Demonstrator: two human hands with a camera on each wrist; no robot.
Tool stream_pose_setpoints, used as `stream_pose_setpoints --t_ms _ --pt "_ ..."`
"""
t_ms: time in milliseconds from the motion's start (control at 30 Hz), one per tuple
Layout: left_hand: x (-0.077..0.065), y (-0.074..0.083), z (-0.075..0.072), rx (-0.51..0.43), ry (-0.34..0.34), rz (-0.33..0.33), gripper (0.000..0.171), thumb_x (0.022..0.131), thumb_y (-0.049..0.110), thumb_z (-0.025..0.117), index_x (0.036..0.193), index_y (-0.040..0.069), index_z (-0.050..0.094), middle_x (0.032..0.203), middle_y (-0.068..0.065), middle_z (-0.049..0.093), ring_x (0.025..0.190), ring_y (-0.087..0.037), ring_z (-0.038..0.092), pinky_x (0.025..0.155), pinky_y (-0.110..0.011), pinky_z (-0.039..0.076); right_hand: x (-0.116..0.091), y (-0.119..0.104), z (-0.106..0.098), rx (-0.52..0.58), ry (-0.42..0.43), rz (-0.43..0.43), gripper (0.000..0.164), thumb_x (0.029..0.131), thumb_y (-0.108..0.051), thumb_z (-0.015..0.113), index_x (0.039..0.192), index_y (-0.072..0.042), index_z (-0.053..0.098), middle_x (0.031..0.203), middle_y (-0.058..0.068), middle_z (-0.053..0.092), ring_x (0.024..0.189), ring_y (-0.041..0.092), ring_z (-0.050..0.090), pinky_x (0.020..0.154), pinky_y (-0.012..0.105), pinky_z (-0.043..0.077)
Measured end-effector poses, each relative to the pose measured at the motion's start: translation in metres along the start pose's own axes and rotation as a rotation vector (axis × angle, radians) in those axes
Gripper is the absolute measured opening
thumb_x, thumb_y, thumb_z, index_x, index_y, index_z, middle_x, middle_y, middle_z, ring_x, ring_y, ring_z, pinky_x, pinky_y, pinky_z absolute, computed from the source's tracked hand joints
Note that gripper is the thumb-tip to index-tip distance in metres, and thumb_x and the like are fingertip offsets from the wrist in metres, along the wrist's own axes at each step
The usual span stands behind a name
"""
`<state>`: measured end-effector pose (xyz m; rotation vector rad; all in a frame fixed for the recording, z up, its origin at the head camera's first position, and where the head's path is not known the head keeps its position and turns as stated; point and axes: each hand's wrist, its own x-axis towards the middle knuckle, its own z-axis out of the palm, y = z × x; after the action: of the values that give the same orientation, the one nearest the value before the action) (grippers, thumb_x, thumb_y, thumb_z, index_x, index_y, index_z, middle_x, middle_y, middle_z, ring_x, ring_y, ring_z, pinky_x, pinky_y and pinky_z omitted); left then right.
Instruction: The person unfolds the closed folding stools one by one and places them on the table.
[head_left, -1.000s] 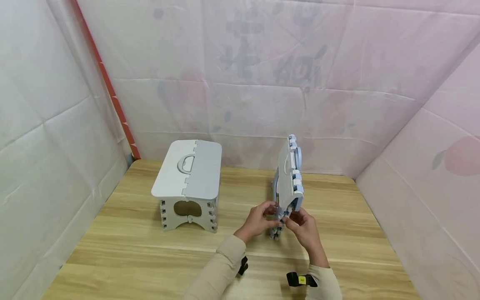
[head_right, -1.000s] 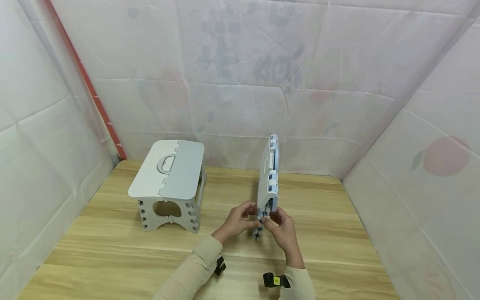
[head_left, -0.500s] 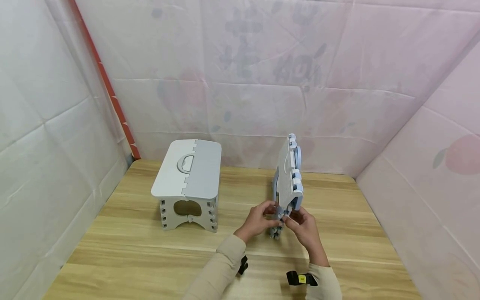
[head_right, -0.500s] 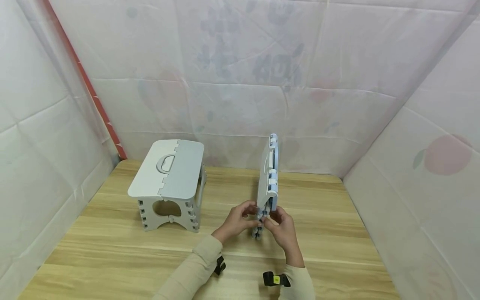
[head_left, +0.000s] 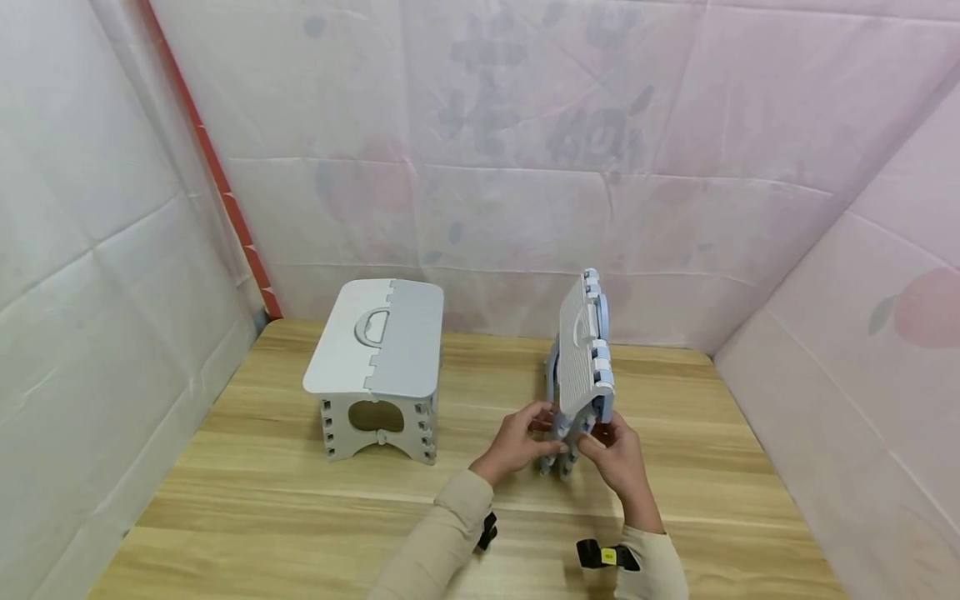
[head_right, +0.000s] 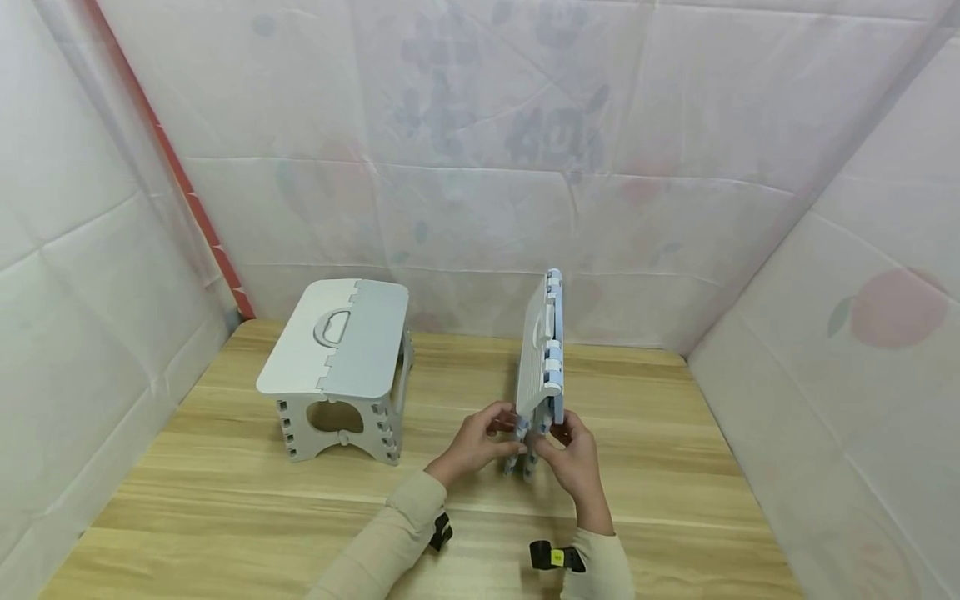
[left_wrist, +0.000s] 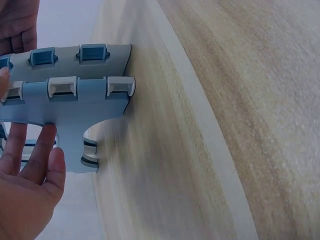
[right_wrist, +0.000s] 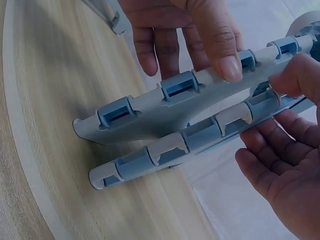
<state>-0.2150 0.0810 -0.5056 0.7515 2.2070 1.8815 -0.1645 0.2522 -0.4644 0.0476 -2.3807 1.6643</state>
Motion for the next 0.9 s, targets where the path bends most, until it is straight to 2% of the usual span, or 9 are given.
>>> stream_pose_setpoints --t_ms 233,533,667,900 --pt "-0.001 0.002 -0.001 0.042 -0.011 0.020 0.048 0.078 0.016 0.076 0.121 0.013 0.055 0.108 0.001 0.060 0.099 -0.014 0.058 0.082 -0.032 0.048 0.000 0.001 -0.003 0.012 0.029 -0.007 0.042 0.075 0.014 0.061 0.116 0.011 0.052 0.103 0.023 0.058 0.091 0.018 0.055 0.077 0.017 0.045" --pt "0.000 0.002 0.000 0.079 -0.007 0.009 0.048 0.078 0.016 0.076 0.121 0.015 0.054 0.106 0.003 0.060 0.099 -0.021 0.059 0.082 -0.034 0.049 -0.002 0.005 -0.007 0.018 0.080 -0.004 0.031 0.078 0.011 0.061 0.109 0.011 0.056 0.101 0.022 0.059 0.087 0.009 0.056 0.074 0.017 0.046" --pt "0.000 0.002 0.001 0.100 -0.005 0.008 0.048 0.078 0.016 0.076 0.121 0.016 0.054 0.106 0.003 0.060 0.099 -0.019 0.059 0.082 -0.034 0.048 -0.004 0.006 -0.009 0.004 0.105 -0.003 0.030 0.079 0.009 0.062 0.108 0.010 0.057 0.098 0.020 0.060 0.085 0.009 0.056 0.073 0.017 0.046" --pt "-0.003 0.004 0.002 0.130 0.000 0.058 0.047 0.079 0.018 0.075 0.122 0.011 0.057 0.110 0.000 0.060 0.098 -0.015 0.059 0.082 -0.034 0.048 -0.005 0.009 -0.013 0.046 0.119 -0.004 0.029 0.081 0.009 0.061 0.109 0.008 0.058 0.097 0.012 0.061 0.086 0.009 0.057 0.072 0.018 0.047"
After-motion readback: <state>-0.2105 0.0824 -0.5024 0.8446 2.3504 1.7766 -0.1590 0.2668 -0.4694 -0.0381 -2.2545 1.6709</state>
